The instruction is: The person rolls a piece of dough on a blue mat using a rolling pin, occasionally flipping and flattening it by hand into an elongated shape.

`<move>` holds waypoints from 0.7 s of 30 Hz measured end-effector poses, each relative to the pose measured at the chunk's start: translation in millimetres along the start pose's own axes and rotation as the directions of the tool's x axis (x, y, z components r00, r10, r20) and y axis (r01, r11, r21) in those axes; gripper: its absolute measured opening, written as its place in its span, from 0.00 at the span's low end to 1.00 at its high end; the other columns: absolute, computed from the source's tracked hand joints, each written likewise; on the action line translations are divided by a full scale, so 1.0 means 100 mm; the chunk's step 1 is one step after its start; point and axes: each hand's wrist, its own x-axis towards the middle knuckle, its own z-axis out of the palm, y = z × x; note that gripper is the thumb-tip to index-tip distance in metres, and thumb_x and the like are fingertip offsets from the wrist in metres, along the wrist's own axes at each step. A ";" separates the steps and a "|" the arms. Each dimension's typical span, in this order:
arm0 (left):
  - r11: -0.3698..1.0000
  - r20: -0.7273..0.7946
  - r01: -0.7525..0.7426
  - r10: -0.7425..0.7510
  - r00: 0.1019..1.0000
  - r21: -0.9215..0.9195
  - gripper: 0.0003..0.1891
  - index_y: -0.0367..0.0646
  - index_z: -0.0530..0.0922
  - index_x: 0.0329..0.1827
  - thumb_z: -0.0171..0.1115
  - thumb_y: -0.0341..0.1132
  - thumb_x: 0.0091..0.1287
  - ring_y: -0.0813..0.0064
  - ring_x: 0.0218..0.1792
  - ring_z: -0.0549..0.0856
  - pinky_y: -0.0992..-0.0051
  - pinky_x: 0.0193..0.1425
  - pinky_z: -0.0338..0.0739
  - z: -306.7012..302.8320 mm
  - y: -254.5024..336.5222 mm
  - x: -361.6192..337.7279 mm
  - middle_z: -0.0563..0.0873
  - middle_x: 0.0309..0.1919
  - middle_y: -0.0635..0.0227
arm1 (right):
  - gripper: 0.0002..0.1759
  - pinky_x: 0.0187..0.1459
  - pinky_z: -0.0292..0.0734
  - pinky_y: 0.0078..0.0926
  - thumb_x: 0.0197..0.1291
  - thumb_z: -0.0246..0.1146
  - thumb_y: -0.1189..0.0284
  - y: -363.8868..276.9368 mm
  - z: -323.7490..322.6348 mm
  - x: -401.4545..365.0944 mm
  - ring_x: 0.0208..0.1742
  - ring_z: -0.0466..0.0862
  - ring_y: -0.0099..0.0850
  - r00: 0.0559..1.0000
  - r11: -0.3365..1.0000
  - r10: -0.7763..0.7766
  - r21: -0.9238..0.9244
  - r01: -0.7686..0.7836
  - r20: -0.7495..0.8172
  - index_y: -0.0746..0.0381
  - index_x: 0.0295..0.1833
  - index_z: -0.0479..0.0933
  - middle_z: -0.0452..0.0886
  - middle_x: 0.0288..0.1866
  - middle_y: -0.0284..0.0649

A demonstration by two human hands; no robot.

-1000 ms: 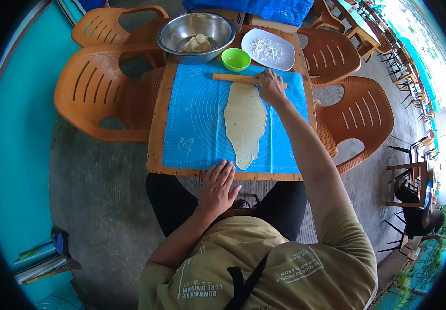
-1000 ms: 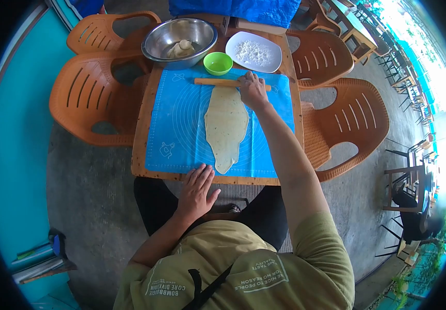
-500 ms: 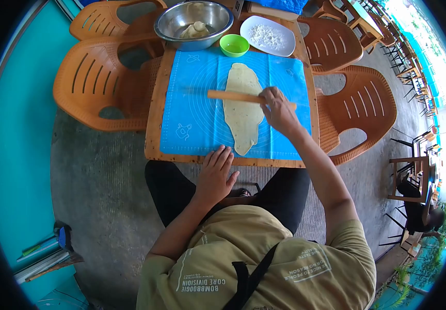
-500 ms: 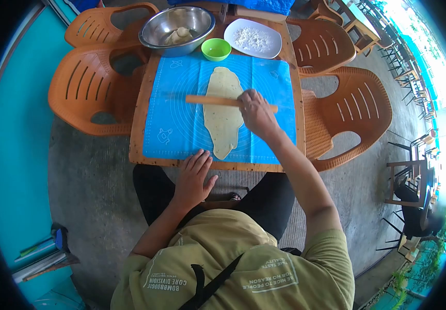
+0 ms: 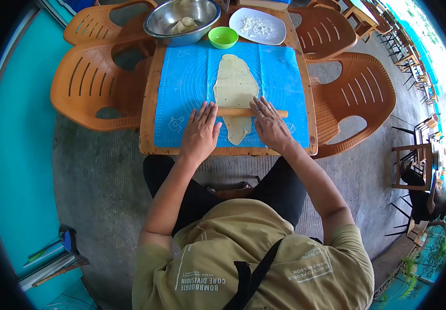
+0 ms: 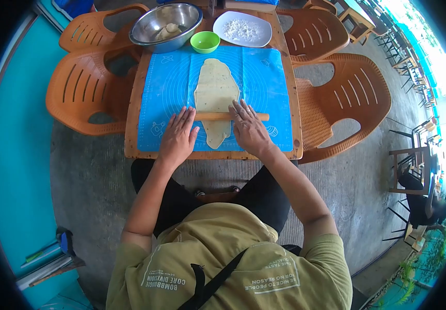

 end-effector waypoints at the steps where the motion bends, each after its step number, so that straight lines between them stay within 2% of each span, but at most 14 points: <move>1: 1.000 0.007 -0.005 0.005 1.000 -0.002 0.29 0.36 0.69 0.83 0.52 0.45 0.86 0.58 0.86 0.66 0.53 0.90 0.58 0.01 0.01 -0.02 0.71 0.83 0.54 | 0.31 0.87 0.57 0.52 0.71 0.58 0.78 -0.03 -0.01 -0.04 0.88 0.61 0.55 1.000 1.000 0.008 0.002 -0.008 0.001 0.68 0.79 0.70 0.65 0.85 0.57; 3: 0.997 -0.039 -0.031 0.033 0.999 0.071 0.29 0.37 0.70 0.82 0.53 0.45 0.86 0.60 0.85 0.68 0.53 0.89 0.59 0.02 0.04 -0.09 0.74 0.82 0.56 | 0.34 0.89 0.51 0.53 0.75 0.56 0.74 -0.09 -0.04 -0.13 0.89 0.59 0.53 1.000 1.000 0.008 -0.007 -0.008 0.024 0.69 0.84 0.63 0.62 0.88 0.56; 7: 0.996 -0.025 -0.053 0.055 0.998 0.070 0.28 0.37 0.72 0.81 0.55 0.45 0.85 0.60 0.84 0.70 0.53 0.89 0.59 -0.15 0.14 -0.29 0.76 0.80 0.57 | 0.35 0.89 0.48 0.52 0.76 0.56 0.73 -0.25 -0.10 -0.35 0.90 0.57 0.52 0.999 0.999 0.032 0.028 -0.033 0.041 0.68 0.85 0.61 0.63 0.87 0.55; 10: 0.998 0.026 -0.056 0.055 0.998 0.036 0.28 0.36 0.74 0.79 0.56 0.45 0.84 0.58 0.83 0.72 0.53 0.89 0.60 -0.29 0.21 -0.38 0.77 0.79 0.55 | 0.34 0.89 0.47 0.54 0.78 0.56 0.71 -0.30 -0.12 -0.54 0.90 0.56 0.52 0.998 0.997 0.019 0.078 -0.024 0.060 0.67 0.86 0.61 0.62 0.88 0.54; 12: 0.999 0.147 0.012 -0.005 0.989 -0.047 0.28 0.34 0.75 0.77 0.57 0.45 0.84 0.55 0.82 0.72 0.53 0.89 0.60 -0.44 0.27 -0.37 0.78 0.78 0.51 | 0.35 0.89 0.45 0.55 0.80 0.56 0.69 -0.33 -0.18 -0.60 0.91 0.55 0.52 0.989 0.999 0.038 0.001 -0.039 0.146 0.65 0.87 0.59 0.61 0.89 0.52; 13: 0.990 0.120 0.062 -0.046 0.992 -0.128 0.29 0.33 0.72 0.79 0.56 0.46 0.84 0.54 0.84 0.69 0.52 0.89 0.58 -0.43 0.27 -0.32 0.76 0.79 0.48 | 0.35 0.89 0.45 0.55 0.80 0.56 0.69 -0.33 -0.18 -0.55 0.91 0.55 0.52 0.988 0.999 0.035 0.004 -0.036 0.153 0.65 0.87 0.59 0.61 0.89 0.52; 14: 0.989 0.124 0.065 -0.049 0.991 -0.130 0.29 0.33 0.72 0.79 0.56 0.46 0.84 0.54 0.84 0.69 0.52 0.89 0.58 -0.40 0.25 -0.26 0.76 0.79 0.48 | 0.35 0.89 0.44 0.55 0.81 0.55 0.68 -0.31 -0.18 -0.46 0.91 0.53 0.52 0.995 0.998 0.058 0.017 -0.059 0.081 0.65 0.87 0.58 0.59 0.90 0.51; 15: 0.999 0.043 -0.023 0.025 0.999 -0.049 0.30 0.33 0.70 0.81 0.55 0.46 0.85 0.54 0.85 0.67 0.52 0.90 0.56 -0.35 0.22 -0.18 0.74 0.80 0.49 | 0.35 0.90 0.43 0.56 0.82 0.54 0.66 -0.30 -0.17 -0.39 0.92 0.52 0.52 0.996 0.996 0.084 0.031 -0.084 0.007 0.65 0.88 0.57 0.58 0.91 0.50; 16: 0.994 -0.031 -0.105 0.107 0.994 0.037 0.31 0.33 0.68 0.83 0.54 0.46 0.85 0.55 0.86 0.65 0.52 0.91 0.55 -0.28 0.19 -0.13 0.71 0.82 0.50 | 0.35 0.90 0.43 0.56 0.82 0.54 0.66 -0.27 -0.13 -0.38 0.92 0.52 0.52 0.996 0.995 0.091 0.032 -0.091 0.009 0.65 0.88 0.57 0.58 0.91 0.50; 17: 0.996 0.039 -0.088 0.087 0.995 0.032 0.33 0.34 0.63 0.85 0.53 0.46 0.85 0.56 0.88 0.61 0.52 0.92 0.52 -0.17 0.14 -0.11 0.66 0.85 0.51 | 0.35 0.90 0.43 0.55 0.83 0.53 0.64 -0.23 -0.06 -0.37 0.92 0.51 0.51 0.994 0.994 0.105 -0.022 -0.104 0.039 0.64 0.88 0.57 0.57 0.91 0.50; 19: 0.996 0.049 -0.088 0.087 0.995 0.032 0.33 0.35 0.63 0.86 0.53 0.46 0.85 0.57 0.88 0.61 0.52 0.92 0.52 -0.10 0.13 -0.19 0.66 0.86 0.52 | 0.36 0.90 0.42 0.54 0.84 0.50 0.60 -0.24 -0.04 -0.37 0.92 0.50 0.50 0.986 0.986 0.138 -0.102 -0.128 0.094 0.64 0.89 0.55 0.56 0.91 0.50; 21: 0.996 0.067 -0.085 0.083 0.994 0.026 0.33 0.35 0.63 0.86 0.53 0.46 0.85 0.57 0.88 0.61 0.52 0.92 0.52 -0.07 0.17 -0.29 0.65 0.86 0.53 | 0.36 0.90 0.42 0.54 0.84 0.51 0.60 -0.28 -0.08 -0.44 0.92 0.51 0.50 0.984 0.988 0.137 -0.085 -0.128 0.113 0.63 0.89 0.55 0.56 0.91 0.50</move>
